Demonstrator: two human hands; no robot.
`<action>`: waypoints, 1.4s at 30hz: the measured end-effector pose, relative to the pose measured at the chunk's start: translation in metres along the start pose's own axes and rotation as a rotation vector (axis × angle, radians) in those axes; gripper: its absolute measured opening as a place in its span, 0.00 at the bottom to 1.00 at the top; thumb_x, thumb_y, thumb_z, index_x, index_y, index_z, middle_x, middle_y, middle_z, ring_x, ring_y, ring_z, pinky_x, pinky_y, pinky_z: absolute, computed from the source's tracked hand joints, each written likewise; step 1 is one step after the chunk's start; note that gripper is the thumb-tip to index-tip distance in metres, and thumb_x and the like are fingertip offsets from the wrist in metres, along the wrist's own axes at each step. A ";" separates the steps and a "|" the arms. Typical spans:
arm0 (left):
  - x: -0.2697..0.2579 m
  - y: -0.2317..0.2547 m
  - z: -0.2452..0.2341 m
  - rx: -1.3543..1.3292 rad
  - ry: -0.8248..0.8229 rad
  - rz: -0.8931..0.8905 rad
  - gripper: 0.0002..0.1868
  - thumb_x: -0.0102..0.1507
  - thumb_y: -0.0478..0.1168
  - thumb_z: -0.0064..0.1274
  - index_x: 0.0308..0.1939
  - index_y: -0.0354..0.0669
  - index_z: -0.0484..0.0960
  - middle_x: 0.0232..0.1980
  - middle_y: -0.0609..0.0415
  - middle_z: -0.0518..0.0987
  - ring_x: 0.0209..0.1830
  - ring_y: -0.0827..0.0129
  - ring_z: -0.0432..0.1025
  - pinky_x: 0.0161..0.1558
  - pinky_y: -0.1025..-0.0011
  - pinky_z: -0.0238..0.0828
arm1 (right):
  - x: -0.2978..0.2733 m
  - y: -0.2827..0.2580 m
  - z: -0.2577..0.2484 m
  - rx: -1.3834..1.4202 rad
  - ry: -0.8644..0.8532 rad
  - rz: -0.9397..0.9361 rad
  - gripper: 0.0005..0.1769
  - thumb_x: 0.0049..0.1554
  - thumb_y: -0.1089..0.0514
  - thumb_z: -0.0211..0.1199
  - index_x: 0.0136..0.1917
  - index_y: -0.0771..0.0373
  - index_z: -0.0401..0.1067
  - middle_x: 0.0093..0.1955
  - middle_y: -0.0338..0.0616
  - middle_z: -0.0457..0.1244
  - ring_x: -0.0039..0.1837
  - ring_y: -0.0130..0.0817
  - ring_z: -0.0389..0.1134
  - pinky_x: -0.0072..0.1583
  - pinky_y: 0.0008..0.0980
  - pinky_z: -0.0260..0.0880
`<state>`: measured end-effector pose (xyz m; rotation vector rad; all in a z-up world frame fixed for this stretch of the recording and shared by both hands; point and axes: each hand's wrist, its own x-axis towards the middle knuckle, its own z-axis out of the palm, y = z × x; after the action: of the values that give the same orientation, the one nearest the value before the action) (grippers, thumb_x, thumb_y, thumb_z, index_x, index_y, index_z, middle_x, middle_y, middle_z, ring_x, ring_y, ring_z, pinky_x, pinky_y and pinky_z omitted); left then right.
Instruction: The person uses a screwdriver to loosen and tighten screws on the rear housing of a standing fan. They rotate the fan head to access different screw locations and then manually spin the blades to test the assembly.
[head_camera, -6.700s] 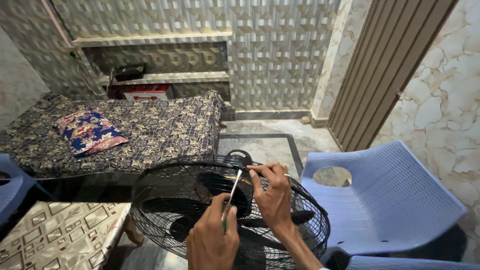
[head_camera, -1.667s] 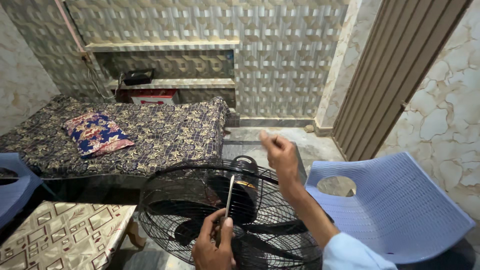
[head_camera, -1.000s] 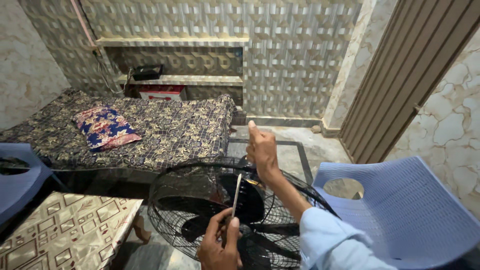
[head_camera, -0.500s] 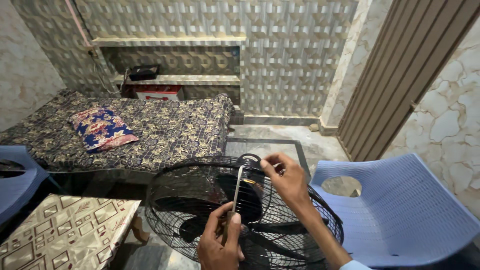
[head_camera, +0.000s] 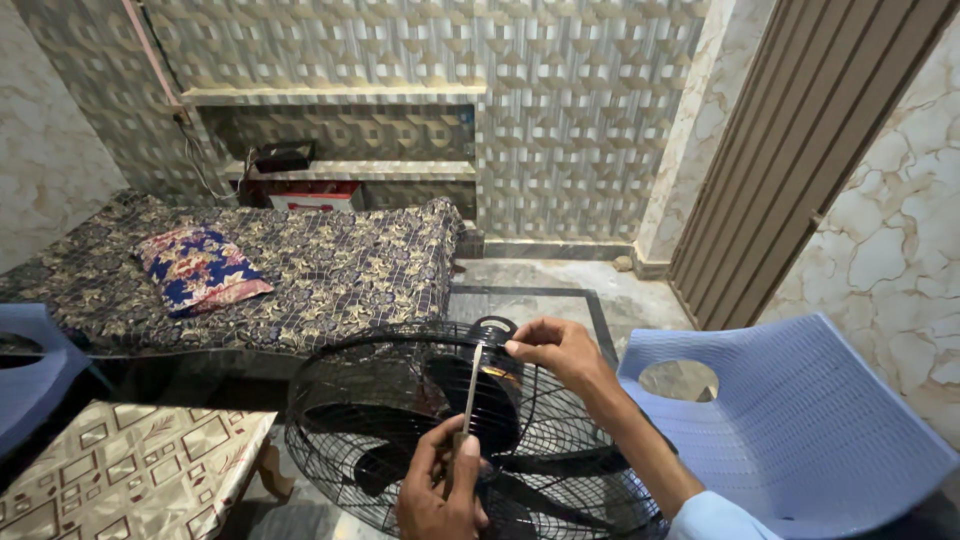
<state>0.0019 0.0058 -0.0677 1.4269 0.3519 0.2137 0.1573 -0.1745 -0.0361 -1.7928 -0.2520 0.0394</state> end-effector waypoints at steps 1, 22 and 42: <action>0.002 -0.001 0.000 -0.009 -0.017 -0.020 0.19 0.63 0.42 0.58 0.57 0.44 0.82 0.27 0.49 0.83 0.09 0.72 0.66 0.13 0.73 0.59 | -0.002 0.000 -0.001 -0.069 0.016 -0.051 0.14 0.53 0.53 0.72 0.48 0.62 0.81 0.44 0.40 0.74 0.47 0.27 0.72 0.54 0.30 0.71; 0.052 0.058 0.039 -0.193 -0.309 0.308 0.15 0.67 0.35 0.48 0.57 0.38 0.75 0.55 0.49 0.87 0.51 0.68 0.81 0.53 0.72 0.78 | -0.073 -0.008 0.039 -0.619 0.659 -0.365 0.09 0.56 0.54 0.64 0.48 0.57 0.78 0.49 0.43 0.70 0.54 0.47 0.68 0.56 0.44 0.66; 0.088 0.073 0.068 0.334 -0.235 0.650 0.06 0.68 0.34 0.49 0.49 0.40 0.75 0.42 0.50 0.86 0.39 0.67 0.83 0.37 0.69 0.81 | -0.070 -0.006 0.045 -0.656 0.661 -0.278 0.10 0.56 0.50 0.63 0.48 0.54 0.78 0.51 0.38 0.70 0.56 0.43 0.68 0.58 0.44 0.66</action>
<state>0.1130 -0.0167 0.0021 1.8455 -0.2971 0.5252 0.0809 -0.1440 -0.0484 -2.2778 -0.0261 -0.9099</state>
